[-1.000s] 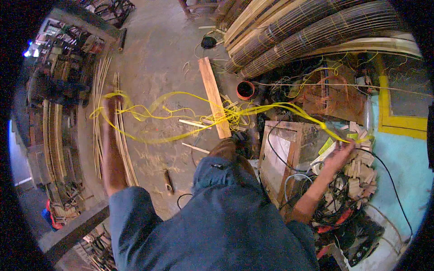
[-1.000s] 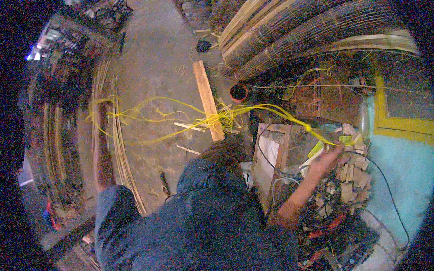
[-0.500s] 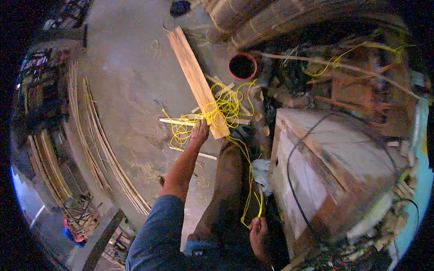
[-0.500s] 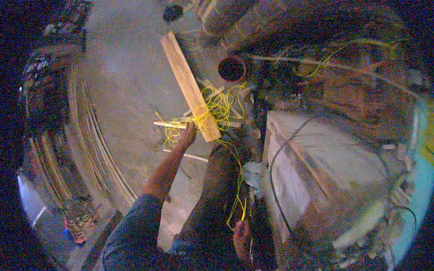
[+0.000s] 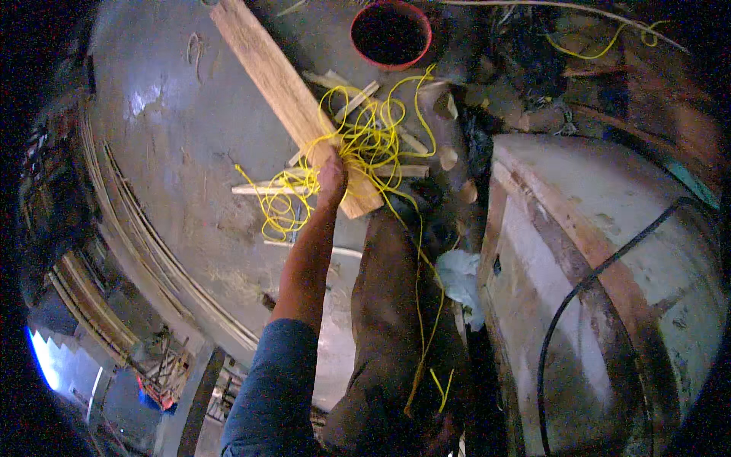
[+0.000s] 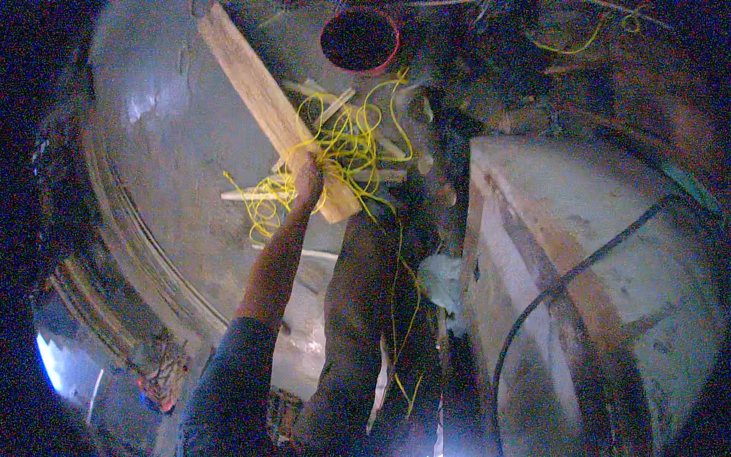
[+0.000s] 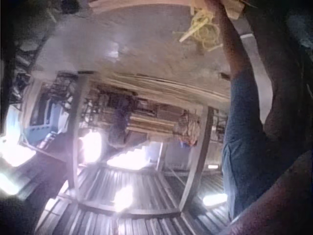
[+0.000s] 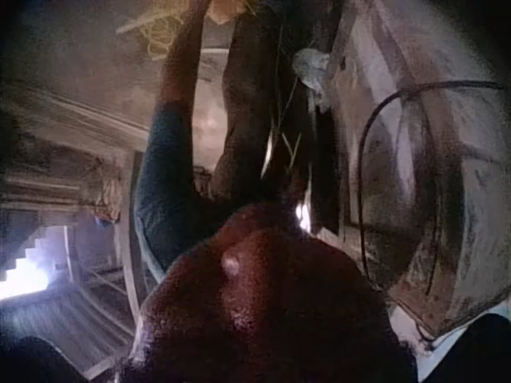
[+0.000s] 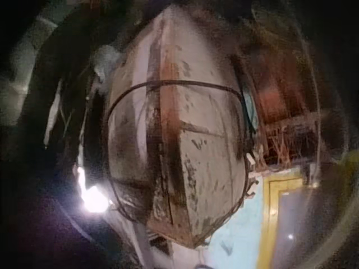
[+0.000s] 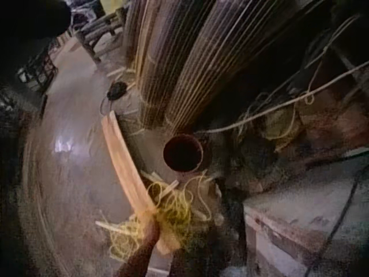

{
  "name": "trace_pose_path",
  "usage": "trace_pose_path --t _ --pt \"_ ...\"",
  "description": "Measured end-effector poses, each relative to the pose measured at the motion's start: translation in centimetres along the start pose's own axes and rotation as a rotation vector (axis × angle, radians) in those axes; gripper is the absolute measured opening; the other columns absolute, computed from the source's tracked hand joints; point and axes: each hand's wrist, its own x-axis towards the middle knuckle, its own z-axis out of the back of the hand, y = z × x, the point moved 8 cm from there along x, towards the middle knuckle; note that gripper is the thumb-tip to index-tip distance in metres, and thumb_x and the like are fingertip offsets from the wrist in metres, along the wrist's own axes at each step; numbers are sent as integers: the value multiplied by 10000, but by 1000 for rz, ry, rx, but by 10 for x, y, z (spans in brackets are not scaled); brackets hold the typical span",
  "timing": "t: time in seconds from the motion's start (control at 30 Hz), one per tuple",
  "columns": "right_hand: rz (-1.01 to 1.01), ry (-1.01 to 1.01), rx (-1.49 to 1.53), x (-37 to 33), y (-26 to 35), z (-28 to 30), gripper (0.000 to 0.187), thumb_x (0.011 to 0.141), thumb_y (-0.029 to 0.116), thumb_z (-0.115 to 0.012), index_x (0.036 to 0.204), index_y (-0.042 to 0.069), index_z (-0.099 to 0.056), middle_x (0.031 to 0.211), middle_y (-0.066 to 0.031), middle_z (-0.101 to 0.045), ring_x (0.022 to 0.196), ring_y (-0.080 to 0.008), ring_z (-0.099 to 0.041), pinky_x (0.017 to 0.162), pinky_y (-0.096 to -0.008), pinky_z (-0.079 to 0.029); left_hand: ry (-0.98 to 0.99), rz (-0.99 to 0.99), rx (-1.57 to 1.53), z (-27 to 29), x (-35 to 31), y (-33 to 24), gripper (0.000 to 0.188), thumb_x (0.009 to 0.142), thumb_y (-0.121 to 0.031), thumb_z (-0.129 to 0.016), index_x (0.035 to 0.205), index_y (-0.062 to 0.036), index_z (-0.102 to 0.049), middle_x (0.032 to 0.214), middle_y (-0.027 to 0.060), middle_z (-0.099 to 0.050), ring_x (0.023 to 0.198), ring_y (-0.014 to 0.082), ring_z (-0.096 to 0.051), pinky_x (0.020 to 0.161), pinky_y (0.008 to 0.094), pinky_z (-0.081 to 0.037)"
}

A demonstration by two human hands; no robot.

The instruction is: The person repeatedly pulls a yellow cord from a spool, measures it against a wooden plank, and ties it into loops. They use a hand saw to cut the cord and continue the process of measuring and tying.

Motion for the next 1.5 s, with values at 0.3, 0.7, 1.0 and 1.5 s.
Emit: trace_pose_path --t 0.3,0.7,1.0,1.5 --pt "36 59 69 -23 95 49 293 929 264 -421 901 3 -552 796 -149 -604 741 -274 -580 659 -348 -440 -553 134 -922 249 37 6 241 785 -87 -510 1019 -29 -518 821 13 -512 758 111 -479 651 238 -418" --pt "780 -69 505 -119 280 175 213 920 194 -466 865 5 -547 773 -90 -558 665 -175 -541 603 -286 -433 -697 -347 -1119 850 -7 -120 119 791 -75 -480 903 -68 -522 717 -18 -457 598 88 -416 517 237 -362" --pt "1065 -142 525 -113 354 170 165 908 178 -489 907 33 -568 761 -81 -593 665 -155 -561 606 -275 -448 -1005 -337 -774 939 65 -23 278 696 -43 -600 970 -5 -569 844 69 -613 730 167 -555 655 278 -455" --pt "1064 -90 225 -65 446 155 308 922 264 -461 757 10 -514 586 -31 -529 525 -110 -489 486 -270 -375 350 34 -388 400 -257 -61 476 799 -347 -593 1167 -55 -515 1081 219 -567 984 368 -553 795 437 -453"
